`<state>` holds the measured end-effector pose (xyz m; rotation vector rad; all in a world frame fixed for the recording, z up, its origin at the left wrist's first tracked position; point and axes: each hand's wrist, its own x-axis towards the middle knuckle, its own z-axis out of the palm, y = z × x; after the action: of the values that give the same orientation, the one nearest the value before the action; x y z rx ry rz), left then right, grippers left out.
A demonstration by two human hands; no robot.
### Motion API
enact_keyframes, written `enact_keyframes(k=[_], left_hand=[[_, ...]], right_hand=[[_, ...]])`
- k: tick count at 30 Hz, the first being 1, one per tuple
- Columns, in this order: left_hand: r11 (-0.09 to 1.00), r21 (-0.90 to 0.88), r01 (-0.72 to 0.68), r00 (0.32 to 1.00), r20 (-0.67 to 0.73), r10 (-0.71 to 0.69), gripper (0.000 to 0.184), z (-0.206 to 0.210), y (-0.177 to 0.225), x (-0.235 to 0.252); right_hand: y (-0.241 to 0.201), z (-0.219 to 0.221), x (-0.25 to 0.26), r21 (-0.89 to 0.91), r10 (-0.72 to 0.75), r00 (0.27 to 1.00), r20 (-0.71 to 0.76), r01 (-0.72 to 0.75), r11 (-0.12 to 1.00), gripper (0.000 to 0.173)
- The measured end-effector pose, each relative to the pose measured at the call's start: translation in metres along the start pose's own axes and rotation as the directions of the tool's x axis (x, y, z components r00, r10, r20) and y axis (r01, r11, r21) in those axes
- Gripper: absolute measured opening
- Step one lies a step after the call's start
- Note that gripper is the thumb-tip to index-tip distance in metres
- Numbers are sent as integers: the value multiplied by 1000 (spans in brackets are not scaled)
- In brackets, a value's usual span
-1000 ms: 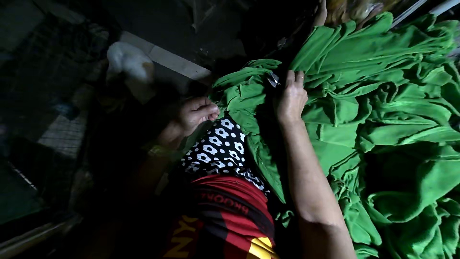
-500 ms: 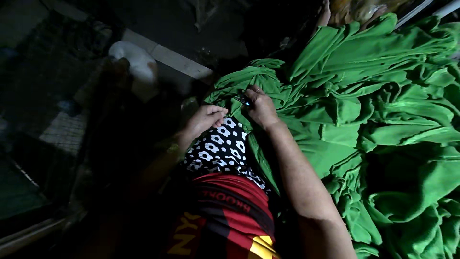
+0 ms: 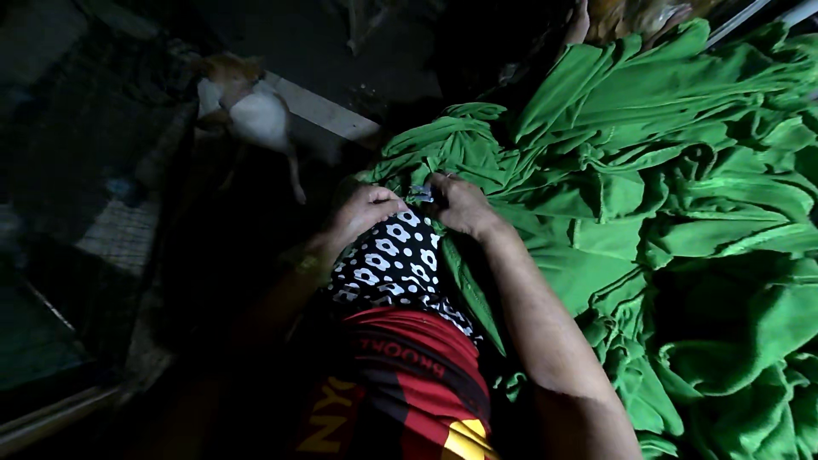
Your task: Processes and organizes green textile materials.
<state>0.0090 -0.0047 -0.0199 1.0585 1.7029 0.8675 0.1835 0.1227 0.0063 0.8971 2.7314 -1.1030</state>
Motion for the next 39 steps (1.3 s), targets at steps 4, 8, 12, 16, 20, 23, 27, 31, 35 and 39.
enact_keyframes(k=[4,8,12,16,20,23,27,31,35,39], left_hand=[[999,48,22,1000,-13,-21,16,-2,1,-6],[988,154,26,999,-41,-20,20,-3,2,-7],[980,198,18,998,-55,-7,21,2,10,-10],[966,258,23,998,-65,-6,21,5,17,-11],[971,223,82,994,-87,-64,21,6,17,-9],[970,211,118,991,-87,-102,21,3,15,-7],[973,221,73,997,-52,-63,21,7,20,-10],[978,198,65,997,-56,-55,20,9,19,-9],[981,184,54,995,-91,-38,23,-11,15,-13],[988,136,75,981,-189,-48,23,-39,4,-14]], right_hand=[[-4,-3,-3,-114,-30,999,22,33,993,27],[-19,-3,-9,-265,2,998,65,15,964,29],[-42,4,-10,-390,82,994,76,-46,920,32],[-50,11,-10,-436,118,991,57,-82,896,35],[-48,5,-10,-393,137,987,87,-92,915,32],[-48,1,-12,-368,140,986,89,-98,925,30],[-54,8,-10,-415,160,985,72,-116,903,30],[-51,8,-8,-412,164,984,72,-120,903,29],[-17,-6,-6,-157,112,994,-8,-112,981,36],[2,2,-2,-154,37,994,-106,-53,987,42]])
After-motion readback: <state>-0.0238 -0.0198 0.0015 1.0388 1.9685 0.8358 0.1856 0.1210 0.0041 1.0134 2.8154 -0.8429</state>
